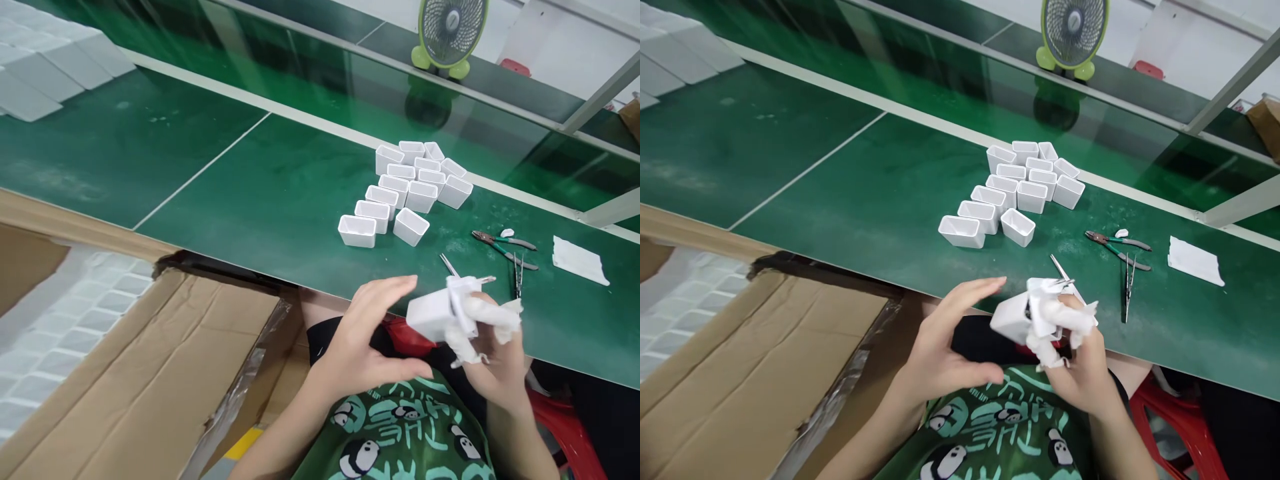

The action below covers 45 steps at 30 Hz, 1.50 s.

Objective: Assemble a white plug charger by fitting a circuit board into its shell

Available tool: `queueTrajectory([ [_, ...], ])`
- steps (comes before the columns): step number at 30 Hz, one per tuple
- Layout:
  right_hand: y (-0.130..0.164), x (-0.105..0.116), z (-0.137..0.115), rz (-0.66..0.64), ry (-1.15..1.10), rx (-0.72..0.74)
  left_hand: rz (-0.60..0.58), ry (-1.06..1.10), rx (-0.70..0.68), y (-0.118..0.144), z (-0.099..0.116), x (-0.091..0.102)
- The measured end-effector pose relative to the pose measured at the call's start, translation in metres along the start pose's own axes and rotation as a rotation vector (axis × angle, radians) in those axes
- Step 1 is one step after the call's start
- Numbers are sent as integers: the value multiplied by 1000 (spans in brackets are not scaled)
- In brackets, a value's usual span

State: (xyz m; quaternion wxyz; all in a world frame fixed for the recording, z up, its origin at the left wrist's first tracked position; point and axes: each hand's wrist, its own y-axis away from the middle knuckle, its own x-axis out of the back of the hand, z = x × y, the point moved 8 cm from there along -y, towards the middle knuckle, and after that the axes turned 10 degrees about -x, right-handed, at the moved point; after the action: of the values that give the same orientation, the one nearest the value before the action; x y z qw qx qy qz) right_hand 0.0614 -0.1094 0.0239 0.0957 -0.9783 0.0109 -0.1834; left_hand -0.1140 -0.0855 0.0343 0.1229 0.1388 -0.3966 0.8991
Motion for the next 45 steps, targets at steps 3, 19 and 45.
queueTrajectory([
  [3, -4, -9, 2, -238, 299, 142, -44, 18, 138, 7, -15, -7],
  [19, 14, 4, -3, 64, 6, 197, 136, 465, 75, 17, 8, -27],
  [45, 10, 57, 11, 395, 669, 58, 293, 396, 108, 20, 10, -21],
])
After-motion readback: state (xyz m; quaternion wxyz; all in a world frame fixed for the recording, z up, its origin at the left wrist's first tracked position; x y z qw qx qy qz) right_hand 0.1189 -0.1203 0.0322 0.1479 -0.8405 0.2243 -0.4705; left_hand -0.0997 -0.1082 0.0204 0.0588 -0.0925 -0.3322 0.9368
